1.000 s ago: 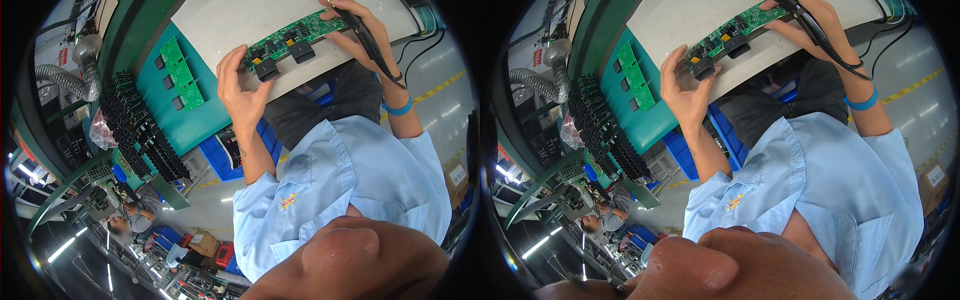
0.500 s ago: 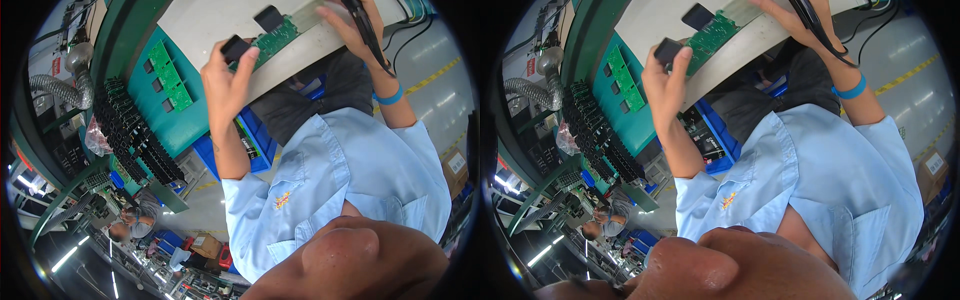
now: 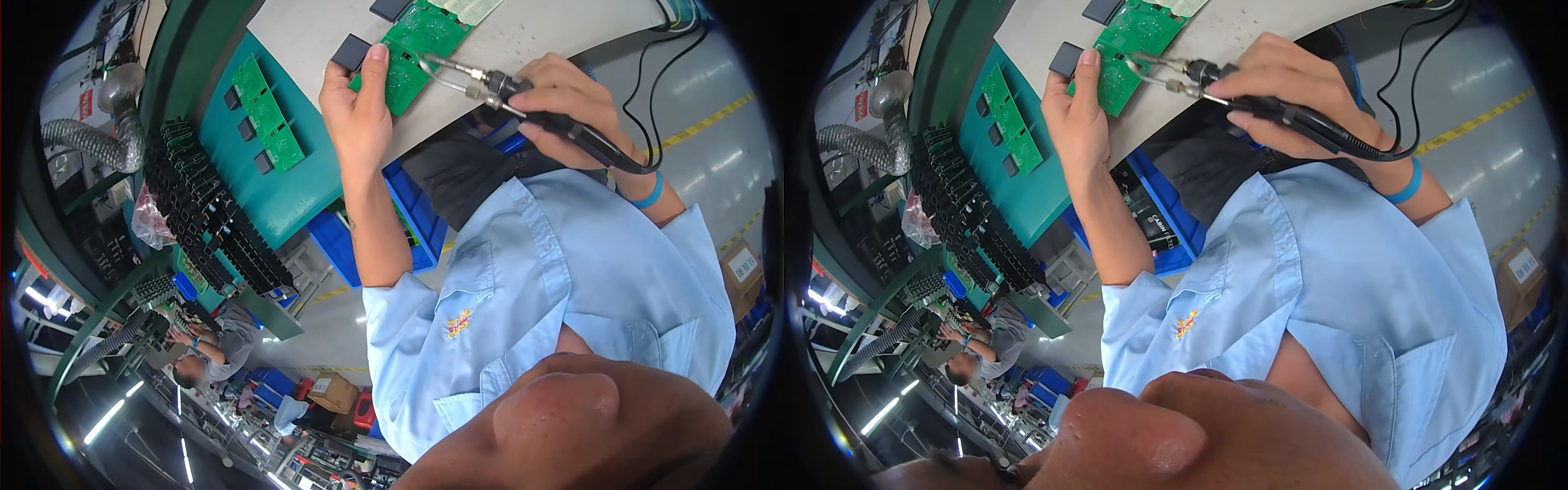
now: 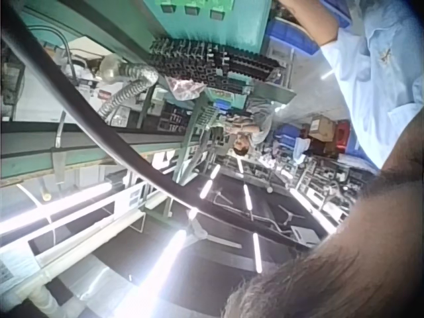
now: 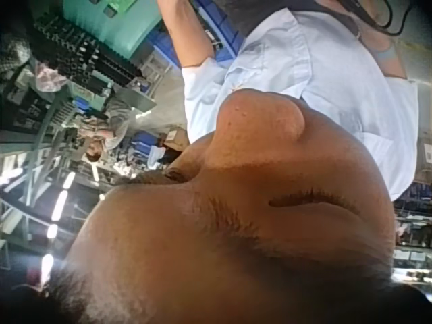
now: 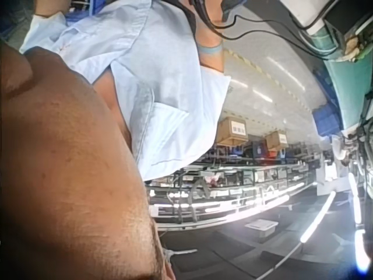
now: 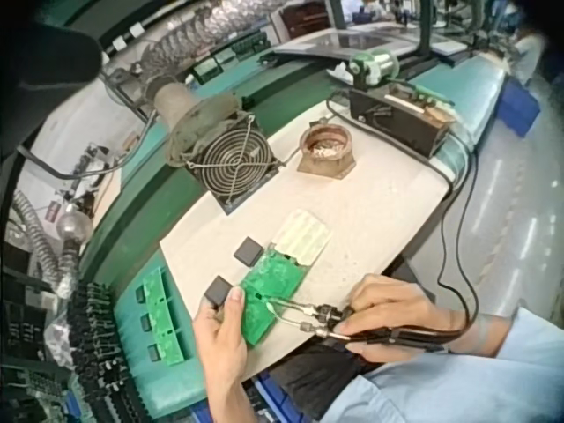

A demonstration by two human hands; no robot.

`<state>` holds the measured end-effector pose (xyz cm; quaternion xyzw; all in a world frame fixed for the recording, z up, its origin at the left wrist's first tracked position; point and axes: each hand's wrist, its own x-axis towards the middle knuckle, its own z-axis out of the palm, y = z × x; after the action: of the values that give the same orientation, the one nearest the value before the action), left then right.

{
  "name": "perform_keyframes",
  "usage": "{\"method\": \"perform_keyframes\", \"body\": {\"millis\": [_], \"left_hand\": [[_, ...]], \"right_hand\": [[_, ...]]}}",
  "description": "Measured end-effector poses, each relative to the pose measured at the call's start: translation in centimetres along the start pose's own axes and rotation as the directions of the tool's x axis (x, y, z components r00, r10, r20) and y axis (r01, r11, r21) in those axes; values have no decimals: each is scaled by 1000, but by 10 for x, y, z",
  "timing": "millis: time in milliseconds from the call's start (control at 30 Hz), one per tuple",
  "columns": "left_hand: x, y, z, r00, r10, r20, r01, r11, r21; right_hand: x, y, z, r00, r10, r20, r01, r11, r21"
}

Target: Manually assembling and soldering electronic components onto circuit boards.

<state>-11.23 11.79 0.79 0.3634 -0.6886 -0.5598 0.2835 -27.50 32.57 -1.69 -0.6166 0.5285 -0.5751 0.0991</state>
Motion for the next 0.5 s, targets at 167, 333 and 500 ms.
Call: {"method": "perform_keyframes", "body": {"millis": [167,333,500], "left_hand": [[1,-2,3,1000,13,-11,-13,999,32],[-1,-4,3,1000,10,-17,-9,1000,29],[-1,-2,3,1000,16,-24,-15,999,40]], "right_hand": [[-3,2,6,1000,-11,-8,12,1000,9],[-1,2,6,1000,-10,-7,10,1000,-15],[-1,2,6,1000,-10,4,10,1000,-23]]}}
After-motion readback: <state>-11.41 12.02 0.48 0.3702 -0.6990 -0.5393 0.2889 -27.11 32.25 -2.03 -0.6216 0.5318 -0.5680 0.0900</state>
